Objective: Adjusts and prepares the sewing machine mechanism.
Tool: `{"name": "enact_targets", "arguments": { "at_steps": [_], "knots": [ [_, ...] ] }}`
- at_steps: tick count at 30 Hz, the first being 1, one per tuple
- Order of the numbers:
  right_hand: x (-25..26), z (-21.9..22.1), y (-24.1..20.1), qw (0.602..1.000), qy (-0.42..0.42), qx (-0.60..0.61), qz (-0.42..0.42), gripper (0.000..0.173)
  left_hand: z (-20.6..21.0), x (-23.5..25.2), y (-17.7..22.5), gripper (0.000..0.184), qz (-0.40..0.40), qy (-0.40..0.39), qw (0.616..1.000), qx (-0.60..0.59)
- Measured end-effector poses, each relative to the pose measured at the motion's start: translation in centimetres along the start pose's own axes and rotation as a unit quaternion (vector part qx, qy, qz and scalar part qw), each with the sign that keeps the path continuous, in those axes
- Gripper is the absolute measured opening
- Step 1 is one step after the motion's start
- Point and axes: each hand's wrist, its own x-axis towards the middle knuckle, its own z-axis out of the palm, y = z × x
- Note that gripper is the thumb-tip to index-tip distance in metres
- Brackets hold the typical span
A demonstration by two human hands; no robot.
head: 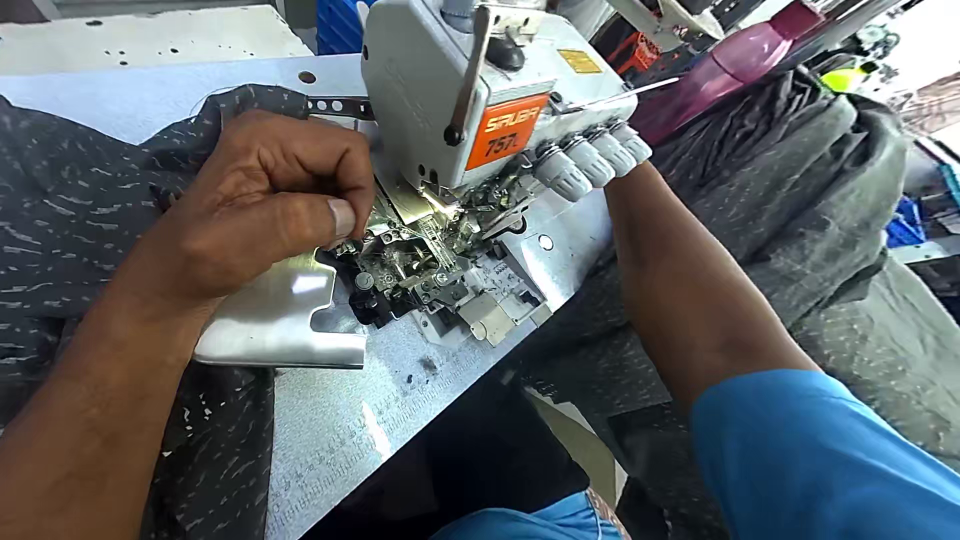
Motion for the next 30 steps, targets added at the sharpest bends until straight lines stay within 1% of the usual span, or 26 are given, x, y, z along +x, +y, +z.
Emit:
{"name": "enact_targets", "arguments": {
  "at_steps": [1, 2, 3, 5, 6, 7, 8, 10, 11, 12, 13, 14, 16, 17, 18, 20, 21, 25, 30],
  "knots": [
    [0.2, 0.3, 0.1, 1.000, 0.015, -0.010, -0.015, 0.015, 0.0, 0.0, -0.1, 0.019, -0.001, -0.008, 1.000, 0.014],
    [0.5, 0.5, 0.3, 0.997, 0.050, -0.045, -0.029, 0.008, -0.1, -0.1, -0.2, 0.020, -0.003, -0.014, 0.999, 0.032],
    [0.5, 0.4, 0.4, 0.991, 0.095, -0.083, -0.035, 0.016, -0.1, -0.1, -0.3, 0.021, -0.008, -0.017, 0.999, 0.051],
    [-0.6, -0.2, 1.5, 0.968, 0.221, -0.104, -0.047, 0.039, 0.0, -0.2, -0.2, 0.022, -0.017, -0.023, 0.996, 0.081],
    [-2.6, -0.4, 1.4, 0.960, 0.267, -0.069, -0.055, 0.045, 0.0, -0.2, -0.2, 0.022, -0.019, -0.024, 0.996, 0.087],
    [-4.9, -0.2, 1.3, 0.951, 0.304, -0.007, -0.063, 0.044, 0.0, -0.2, -0.2, 0.023, -0.019, -0.024, 0.996, 0.089],
    [-7.4, 0.2, 1.2, 0.942, 0.320, 0.060, -0.078, 0.042, 0.0, -0.1, -0.1, 0.023, -0.020, -0.023, 0.996, 0.088],
    [-12.5, 1.8, 1.2, 0.931, 0.308, 0.154, -0.121, 0.044, 0.0, -0.2, 0.0, 0.024, -0.021, -0.021, 0.996, 0.089],
    [-14.6, 2.9, 1.4, 0.932, 0.294, 0.160, -0.140, 0.047, 0.0, -0.2, -0.1, 0.023, -0.022, -0.021, 0.995, 0.092],
    [-16.1, 4.1, 1.4, 0.935, 0.290, 0.141, -0.146, 0.050, 0.0, -0.2, -0.2, 0.023, -0.021, -0.020, 0.995, 0.099],
    [-17.3, 5.5, 1.4, 0.939, 0.287, 0.125, -0.144, 0.052, -0.1, -0.2, -0.2, 0.023, -0.021, -0.021, 0.994, 0.105],
    [-18.2, 6.8, 1.1, 0.941, 0.278, 0.139, -0.133, 0.053, -0.1, -0.2, -0.2, 0.023, -0.023, -0.020, 0.993, 0.110],
    [-19.3, 9.1, 0.2, 0.947, 0.217, 0.222, -0.081, 0.052, 0.0, -0.3, -0.2, 0.023, -0.032, -0.013, 0.993, 0.111],
    [-19.7, 9.9, -0.1, 0.947, 0.180, 0.262, -0.058, 0.049, 0.0, -0.4, -0.2, 0.022, -0.039, -0.011, 0.993, 0.110],
    [-20.0, 10.6, -0.2, 0.941, 0.143, 0.302, -0.045, 0.043, -0.1, -0.4, -0.2, 0.021, -0.044, -0.010, 0.993, 0.110],
    [-20.1, 11.6, -0.3, 0.930, 0.099, 0.353, -0.035, 0.018, -0.2, -0.5, -0.3, 0.021, -0.050, -0.009, 0.992, 0.112],
    [-20.3, 12.1, -0.4, 0.928, 0.099, 0.359, -0.032, 0.013, -0.2, -0.5, -0.3, 0.021, -0.052, -0.009, 0.993, 0.109],
    [-20.0, 14.0, -0.9, 0.920, 0.171, 0.350, -0.045, 0.020, -0.1, -0.5, -0.2, 0.021, -0.058, -0.001, 0.992, 0.108],
    [-19.4, 15.5, -1.5, 0.919, 0.204, 0.335, -0.032, 0.020, 0.0, -0.6, -0.2, 0.021, -0.046, -0.002, 0.993, 0.106]
  ]
}}
